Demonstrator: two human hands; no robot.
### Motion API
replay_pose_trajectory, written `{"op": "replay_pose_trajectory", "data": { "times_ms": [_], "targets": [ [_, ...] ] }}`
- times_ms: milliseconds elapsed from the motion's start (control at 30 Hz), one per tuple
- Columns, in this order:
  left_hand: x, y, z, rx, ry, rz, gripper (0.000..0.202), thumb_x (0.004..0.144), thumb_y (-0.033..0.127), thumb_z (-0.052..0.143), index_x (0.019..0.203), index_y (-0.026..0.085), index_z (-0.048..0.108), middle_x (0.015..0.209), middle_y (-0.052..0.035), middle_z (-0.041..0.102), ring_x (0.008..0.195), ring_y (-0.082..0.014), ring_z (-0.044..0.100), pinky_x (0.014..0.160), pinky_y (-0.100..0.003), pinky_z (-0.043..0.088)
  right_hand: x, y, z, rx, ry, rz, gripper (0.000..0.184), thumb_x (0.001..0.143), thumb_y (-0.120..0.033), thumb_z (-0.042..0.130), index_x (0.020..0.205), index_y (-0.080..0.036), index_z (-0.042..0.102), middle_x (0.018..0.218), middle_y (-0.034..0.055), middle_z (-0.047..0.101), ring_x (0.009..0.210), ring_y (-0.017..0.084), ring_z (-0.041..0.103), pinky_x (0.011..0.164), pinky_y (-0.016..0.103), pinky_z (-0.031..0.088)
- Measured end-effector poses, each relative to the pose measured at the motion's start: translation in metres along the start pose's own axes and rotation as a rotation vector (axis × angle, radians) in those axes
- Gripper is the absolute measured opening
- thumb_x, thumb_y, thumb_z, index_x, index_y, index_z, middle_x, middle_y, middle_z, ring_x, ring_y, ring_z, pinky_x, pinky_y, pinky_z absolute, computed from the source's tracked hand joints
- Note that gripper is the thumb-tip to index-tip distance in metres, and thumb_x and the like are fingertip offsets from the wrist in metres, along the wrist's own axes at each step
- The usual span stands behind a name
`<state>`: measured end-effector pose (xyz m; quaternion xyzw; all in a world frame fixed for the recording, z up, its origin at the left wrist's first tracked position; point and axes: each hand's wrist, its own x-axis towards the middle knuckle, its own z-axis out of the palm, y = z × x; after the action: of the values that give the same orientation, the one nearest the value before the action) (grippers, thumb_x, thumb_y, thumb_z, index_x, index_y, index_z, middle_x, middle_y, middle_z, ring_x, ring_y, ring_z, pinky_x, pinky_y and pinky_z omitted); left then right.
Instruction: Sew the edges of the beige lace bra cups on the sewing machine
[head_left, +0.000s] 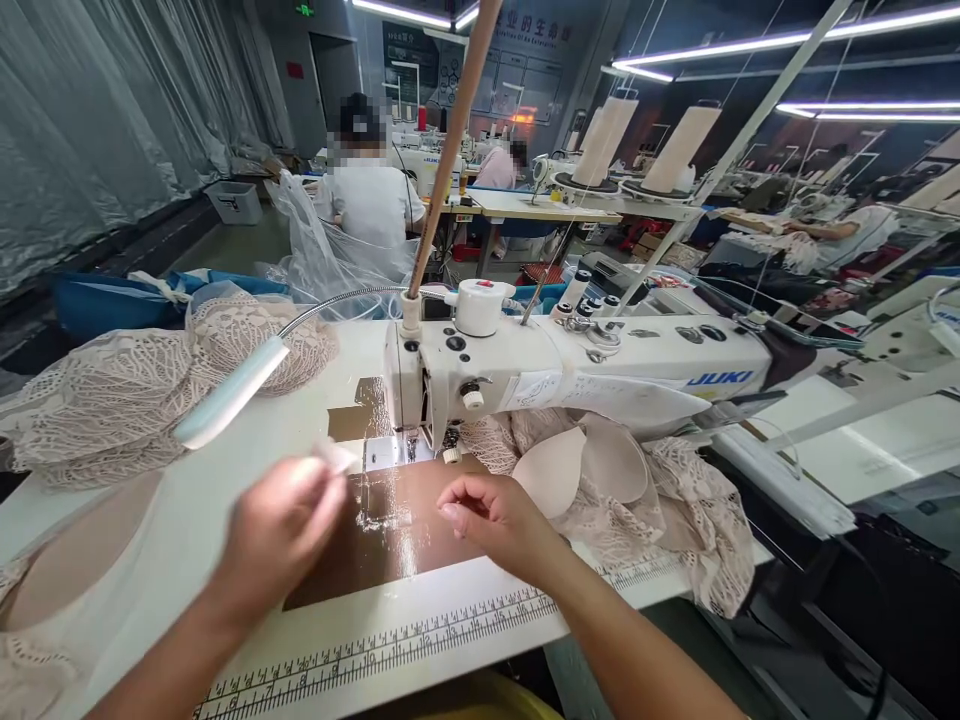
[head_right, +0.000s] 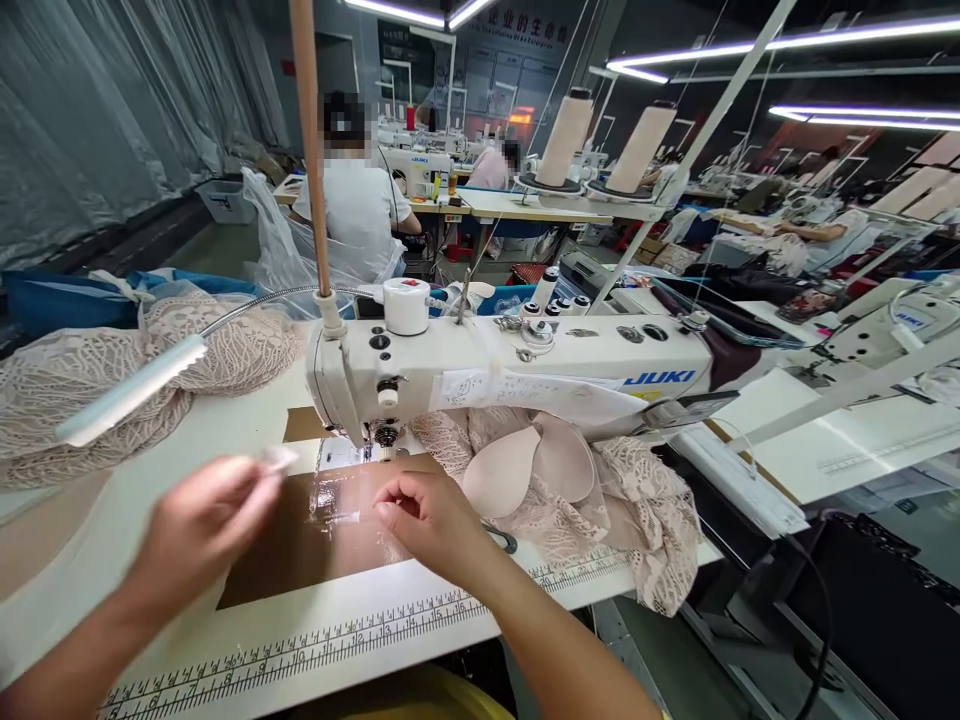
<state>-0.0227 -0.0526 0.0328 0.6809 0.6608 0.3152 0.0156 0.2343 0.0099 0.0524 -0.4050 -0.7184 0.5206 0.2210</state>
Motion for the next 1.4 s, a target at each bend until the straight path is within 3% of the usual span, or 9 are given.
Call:
{"op": "replay_pose_trajectory", "data": {
  "times_ms": [33,133,233,367,500,633,833,1000,1400],
  "targets": [
    [0.007,0.014,0.017,0.162,-0.103,0.112,0.028,0.088,0.025,0.045,0.061,0.019,0.051,0.06,-0.0033,0.053,0.057,-0.0168,0.05,0.053,-0.027,0.038,0.004,-0.004,0.001,-0.088,-0.003,-0.012,0.014,0.083,-0.022,0.053,0.079,-0.017,0.065,0.066,-0.0019,0.058,0.061,0.011,0.051,0.058,0.022,0.037],
    [0.017,0.044,0.061,0.242,-0.209,0.203,0.032,0.084,0.013,0.039,0.054,0.02,0.048,0.053,-0.0055,0.051,0.056,-0.0209,0.048,0.053,-0.031,0.037,0.019,-0.007,0.003,-0.341,-0.028,-0.056,0.019,0.083,-0.016,0.05,0.086,-0.019,0.069,0.068,-0.0016,0.062,0.064,0.012,0.053,0.061,0.023,0.037],
    [0.01,0.054,0.078,0.25,-0.274,0.257,0.032,0.086,0.014,0.038,0.058,0.02,0.053,0.057,-0.0086,0.055,0.06,-0.0248,0.05,0.056,-0.036,0.04,0.029,0.002,0.009,-0.539,-0.042,-0.141,0.025,0.085,-0.012,0.046,0.089,-0.02,0.07,0.079,0.0002,0.067,0.073,0.013,0.056,0.065,0.023,0.038],
    [0.003,0.051,0.062,0.212,-0.361,0.284,0.034,0.091,0.019,0.036,0.066,0.018,0.059,0.065,-0.009,0.06,0.065,-0.0246,0.055,0.058,-0.037,0.046,0.032,0.019,0.022,-0.82,-0.092,-0.226,0.023,0.085,-0.012,0.047,0.09,-0.02,0.068,0.087,0.0028,0.066,0.073,0.014,0.056,0.061,0.024,0.037],
    [0.012,0.036,0.041,-0.085,-0.485,0.218,0.036,0.096,0.027,0.036,0.08,0.019,0.067,0.09,-0.009,0.068,0.077,-0.019,0.064,0.067,-0.029,0.054,0.031,0.024,0.031,-1.033,-0.105,-0.242,0.021,0.09,-0.016,0.048,0.094,-0.018,0.068,0.087,0.0058,0.064,0.076,0.017,0.056,0.062,0.026,0.039],
    [0.017,0.018,0.046,-0.074,-0.403,0.302,0.036,0.096,0.028,0.037,0.109,0.018,0.069,0.119,-0.0103,0.067,0.097,-0.0237,0.065,0.082,-0.037,0.057,0.034,0.027,0.036,-1.07,-0.046,-0.237,0.024,0.094,-0.014,0.044,0.102,-0.018,0.066,0.086,0.0068,0.064,0.085,0.019,0.057,0.07,0.028,0.043],
    [0.024,0.004,0.064,0.075,-0.334,0.472,0.038,0.096,0.024,0.037,0.115,0.012,0.067,0.122,-0.0146,0.066,0.084,-0.0231,0.065,0.071,-0.038,0.059,0.045,0.035,0.042,-1.071,0.032,-0.174,0.023,0.094,-0.015,0.045,0.105,-0.019,0.065,0.09,0.0078,0.064,0.087,0.021,0.058,0.071,0.03,0.046],
    [0.039,-0.004,0.069,0.073,-0.323,0.546,0.035,0.094,0.019,0.039,0.115,0.01,0.066,0.121,-0.0178,0.065,0.093,-0.026,0.064,0.077,-0.041,0.056,0.051,0.03,0.041,-1.04,0.031,-0.115,0.031,0.089,-0.012,0.048,0.115,-0.02,0.063,0.094,0.0099,0.065,0.088,0.023,0.058,0.069,0.032,0.047],
    [0.049,-0.016,0.065,0.062,-0.383,0.545,0.036,0.095,0.02,0.037,0.081,0.018,0.071,0.08,-0.0095,0.071,0.076,-0.0217,0.058,0.071,-0.035,0.047,0.053,0.025,0.044,-1.079,0.052,-0.104,0.035,0.092,-0.011,0.043,0.121,-0.02,0.06,0.098,0.0117,0.065,0.086,0.022,0.059,0.068,0.031,0.048]
  ]
}}
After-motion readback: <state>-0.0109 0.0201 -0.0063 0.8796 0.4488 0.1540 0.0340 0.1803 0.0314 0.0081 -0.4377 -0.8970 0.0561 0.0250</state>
